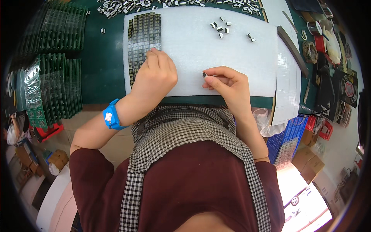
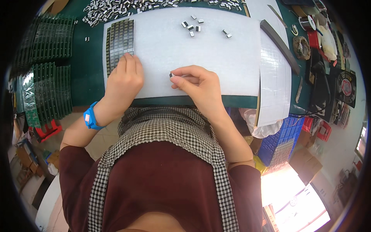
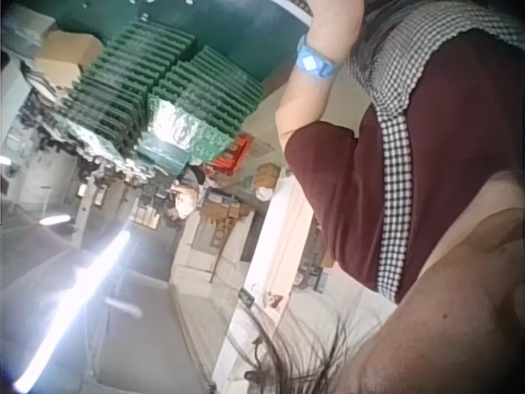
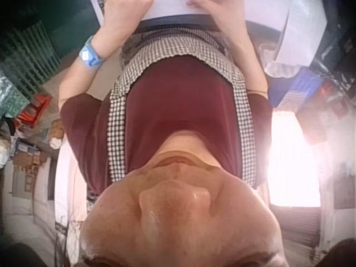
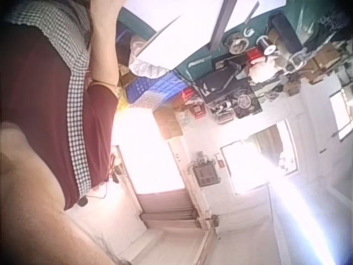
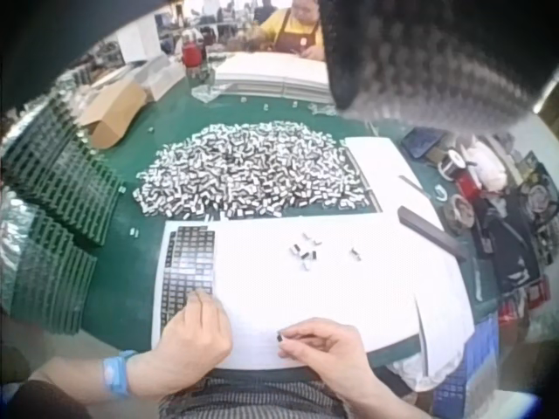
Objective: The person repeatedly picks up small rectangular electronic components and places them onto a white foam sheet. They handle the components one at a time, arranging them in rows on the sheet throughout the clip.
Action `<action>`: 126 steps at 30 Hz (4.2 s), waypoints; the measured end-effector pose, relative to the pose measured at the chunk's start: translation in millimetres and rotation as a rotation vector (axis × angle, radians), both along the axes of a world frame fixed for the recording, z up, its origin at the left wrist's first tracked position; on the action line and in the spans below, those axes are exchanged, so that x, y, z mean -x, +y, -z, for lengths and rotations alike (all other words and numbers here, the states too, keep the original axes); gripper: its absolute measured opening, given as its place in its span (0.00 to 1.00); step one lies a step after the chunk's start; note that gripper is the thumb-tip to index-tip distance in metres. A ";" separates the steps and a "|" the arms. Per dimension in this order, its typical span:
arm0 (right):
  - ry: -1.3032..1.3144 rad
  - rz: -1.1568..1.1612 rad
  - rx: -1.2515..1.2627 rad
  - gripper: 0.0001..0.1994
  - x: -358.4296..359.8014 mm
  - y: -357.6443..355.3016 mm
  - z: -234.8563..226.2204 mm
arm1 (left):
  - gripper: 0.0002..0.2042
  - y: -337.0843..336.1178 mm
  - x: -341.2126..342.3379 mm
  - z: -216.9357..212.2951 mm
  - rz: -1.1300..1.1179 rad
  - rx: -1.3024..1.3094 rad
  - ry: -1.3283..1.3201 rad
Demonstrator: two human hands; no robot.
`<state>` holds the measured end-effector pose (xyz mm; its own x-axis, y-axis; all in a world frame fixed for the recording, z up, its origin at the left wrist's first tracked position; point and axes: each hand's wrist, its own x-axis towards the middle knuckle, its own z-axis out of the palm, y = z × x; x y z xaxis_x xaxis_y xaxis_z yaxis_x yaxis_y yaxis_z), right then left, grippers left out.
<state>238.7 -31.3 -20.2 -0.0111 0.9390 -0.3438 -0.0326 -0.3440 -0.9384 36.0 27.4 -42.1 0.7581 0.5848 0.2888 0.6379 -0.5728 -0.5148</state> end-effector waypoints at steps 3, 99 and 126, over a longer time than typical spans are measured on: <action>0.010 0.027 -0.018 0.07 -0.6 -1.2 4.0 | 0.09 5.6 12.1 -21.8 0.020 0.472 -0.174; -0.018 0.039 -0.119 0.08 3.9 1.9 4.9 | 0.16 16.2 -0.1 -32.4 -0.109 0.591 -0.620; -0.652 0.051 -0.764 0.21 23.3 0.3 3.1 | 0.12 -11.0 -12.6 -20.8 -0.203 1.854 -1.669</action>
<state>215.3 -31.0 -23.3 0.0114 0.9046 0.4261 0.5680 0.3449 -0.7472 48.6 16.4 -21.3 0.4878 0.8104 -0.3245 -0.1028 0.4225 0.9005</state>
